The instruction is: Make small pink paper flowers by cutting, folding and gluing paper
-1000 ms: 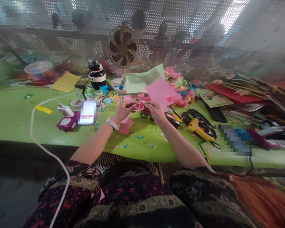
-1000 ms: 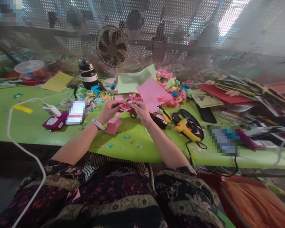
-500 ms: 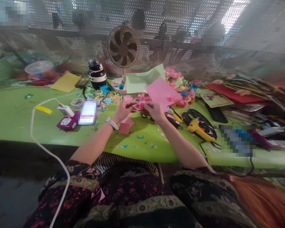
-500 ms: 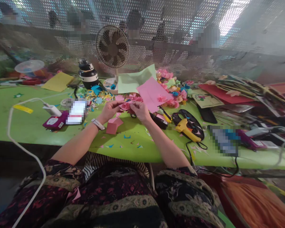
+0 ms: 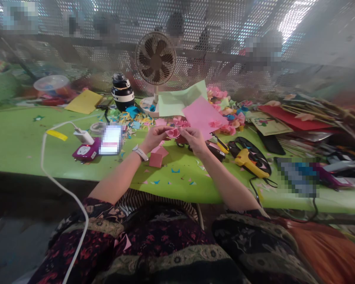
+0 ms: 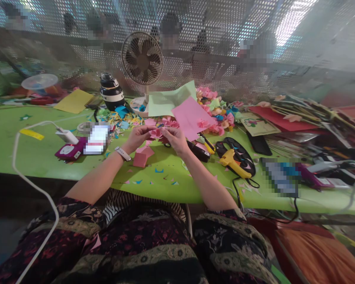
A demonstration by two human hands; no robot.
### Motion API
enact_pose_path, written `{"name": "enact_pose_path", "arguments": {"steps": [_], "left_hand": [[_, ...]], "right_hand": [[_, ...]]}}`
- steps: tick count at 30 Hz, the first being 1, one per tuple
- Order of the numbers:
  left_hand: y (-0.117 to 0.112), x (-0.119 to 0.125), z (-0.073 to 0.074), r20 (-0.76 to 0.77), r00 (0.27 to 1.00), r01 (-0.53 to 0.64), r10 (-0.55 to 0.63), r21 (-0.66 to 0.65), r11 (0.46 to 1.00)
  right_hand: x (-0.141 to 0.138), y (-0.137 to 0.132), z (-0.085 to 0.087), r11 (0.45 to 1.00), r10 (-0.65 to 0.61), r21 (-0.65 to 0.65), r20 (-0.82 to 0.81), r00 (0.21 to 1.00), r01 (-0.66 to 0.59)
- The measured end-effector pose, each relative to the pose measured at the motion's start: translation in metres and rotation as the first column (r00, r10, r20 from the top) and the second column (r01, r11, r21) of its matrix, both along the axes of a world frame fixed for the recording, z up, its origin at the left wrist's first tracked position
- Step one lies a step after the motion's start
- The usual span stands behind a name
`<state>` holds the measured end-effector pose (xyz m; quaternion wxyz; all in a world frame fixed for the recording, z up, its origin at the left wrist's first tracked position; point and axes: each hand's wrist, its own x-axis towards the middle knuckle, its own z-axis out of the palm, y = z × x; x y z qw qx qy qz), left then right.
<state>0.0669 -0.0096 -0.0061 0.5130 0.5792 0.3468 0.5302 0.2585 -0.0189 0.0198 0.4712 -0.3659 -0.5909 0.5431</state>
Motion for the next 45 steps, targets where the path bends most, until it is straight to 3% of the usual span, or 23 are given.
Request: {"name": "enact_pose_path", "arguments": {"steps": [19, 34, 38, 42, 45], "left_hand": [[-0.001, -0.001, 0.001, 0.02, 1.0, -0.017, 0.017, -0.001, 1.0], [-0.002, -0.001, 0.002, 0.009, 1.0, -0.016, 0.016, 0.024, 1.0], [-0.001, 0.0, 0.001, -0.026, 1.0, -0.017, 0.018, 0.053, 0.998], [0.001, -0.001, 0.0, -0.071, 0.997, -0.01, 0.017, 0.097, 0.995], [0.003, -0.003, 0.0, -0.135, 0.99, -0.014, 0.038, 0.171, 0.985]], "right_hand": [[0.001, 0.001, 0.0, 0.998, -0.039, -0.044, -0.038, 0.999, 0.037], [0.004, -0.004, 0.008, 0.998, -0.061, 0.036, 0.024, 0.998, 0.06], [0.004, 0.0, 0.002, 0.998, -0.036, 0.054, 0.031, 0.999, 0.034], [0.007, 0.009, -0.01, 0.983, -0.057, 0.184, 0.194, 0.979, 0.021], [0.011, 0.014, -0.015, 0.909, -0.203, 0.416, 0.363, 0.909, 0.037]]}}
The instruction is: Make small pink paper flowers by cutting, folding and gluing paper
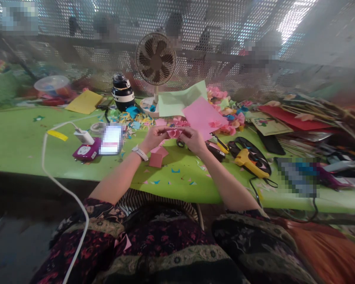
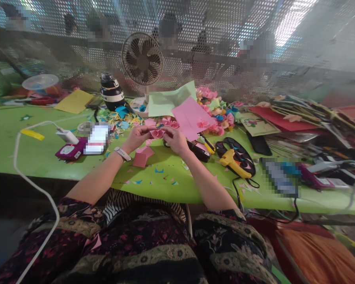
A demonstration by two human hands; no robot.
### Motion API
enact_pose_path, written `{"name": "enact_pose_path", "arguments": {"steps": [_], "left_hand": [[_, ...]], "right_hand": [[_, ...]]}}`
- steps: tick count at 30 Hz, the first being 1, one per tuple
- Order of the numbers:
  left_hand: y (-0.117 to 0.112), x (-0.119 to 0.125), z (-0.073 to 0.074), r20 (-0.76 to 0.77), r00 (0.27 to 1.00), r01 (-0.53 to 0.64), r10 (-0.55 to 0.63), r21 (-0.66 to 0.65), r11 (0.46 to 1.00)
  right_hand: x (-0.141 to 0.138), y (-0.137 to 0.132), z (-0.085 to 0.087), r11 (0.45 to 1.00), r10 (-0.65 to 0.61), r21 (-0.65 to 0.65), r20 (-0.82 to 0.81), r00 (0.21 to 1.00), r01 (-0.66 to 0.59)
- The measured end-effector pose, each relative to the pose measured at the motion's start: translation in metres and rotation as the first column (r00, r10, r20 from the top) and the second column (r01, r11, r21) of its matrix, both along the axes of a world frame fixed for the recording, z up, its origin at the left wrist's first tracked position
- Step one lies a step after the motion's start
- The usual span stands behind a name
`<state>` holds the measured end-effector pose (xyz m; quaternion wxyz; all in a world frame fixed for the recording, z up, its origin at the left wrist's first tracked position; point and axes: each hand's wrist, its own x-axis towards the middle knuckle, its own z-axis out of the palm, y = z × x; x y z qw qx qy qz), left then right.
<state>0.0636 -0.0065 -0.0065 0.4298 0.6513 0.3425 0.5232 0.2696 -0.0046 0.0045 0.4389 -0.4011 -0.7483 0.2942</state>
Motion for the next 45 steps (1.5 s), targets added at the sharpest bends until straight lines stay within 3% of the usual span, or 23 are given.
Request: {"name": "enact_pose_path", "arguments": {"steps": [3, 6, 11, 17, 26, 34, 40, 43, 45], "left_hand": [[0.001, -0.002, -0.002, -0.104, 0.994, -0.026, 0.039, 0.124, 0.992], [0.003, -0.004, -0.005, -0.215, 0.967, -0.081, 0.135, 0.244, 0.966], [0.0, -0.003, -0.009, -0.337, 0.91, -0.106, 0.242, 0.375, 0.921], [-0.008, -0.001, -0.005, -0.422, 0.859, -0.08, 0.291, 0.45, 0.889], [-0.017, 0.008, -0.005, -0.439, 0.813, -0.168, 0.382, 0.452, 0.876], [-0.036, 0.022, 0.003, -0.574, 0.664, -0.314, 0.479, 0.367, 0.875], [-0.044, 0.027, 0.015, -0.695, 0.533, -0.376, 0.482, 0.316, 0.871], [-0.044, 0.028, 0.014, -0.705, 0.522, -0.387, 0.481, 0.306, 0.869], [-0.043, 0.029, 0.008, -0.678, 0.561, -0.377, 0.476, 0.303, 0.875]], "right_hand": [[0.002, 0.002, -0.002, 0.984, -0.057, 0.177, 0.138, 0.989, 0.032], [0.001, 0.001, -0.002, 0.972, -0.094, 0.234, 0.231, 0.968, 0.039], [-0.002, -0.001, -0.004, 0.964, -0.128, 0.262, 0.317, 0.94, 0.043], [-0.004, -0.004, -0.003, 0.981, -0.103, 0.187, 0.273, 0.957, 0.052], [-0.01, -0.012, 0.0, 0.987, -0.114, 0.145, 0.326, 0.938, 0.069], [-0.022, -0.017, -0.003, 0.974, -0.21, 0.165, 0.406, 0.889, 0.155], [-0.038, -0.03, 0.0, 0.968, -0.25, 0.126, 0.595, 0.764, 0.218], [-0.044, -0.033, -0.001, 0.973, -0.228, 0.122, 0.615, 0.755, 0.194], [-0.043, -0.031, -0.003, 0.976, -0.214, 0.108, 0.589, 0.78, 0.186]]}}
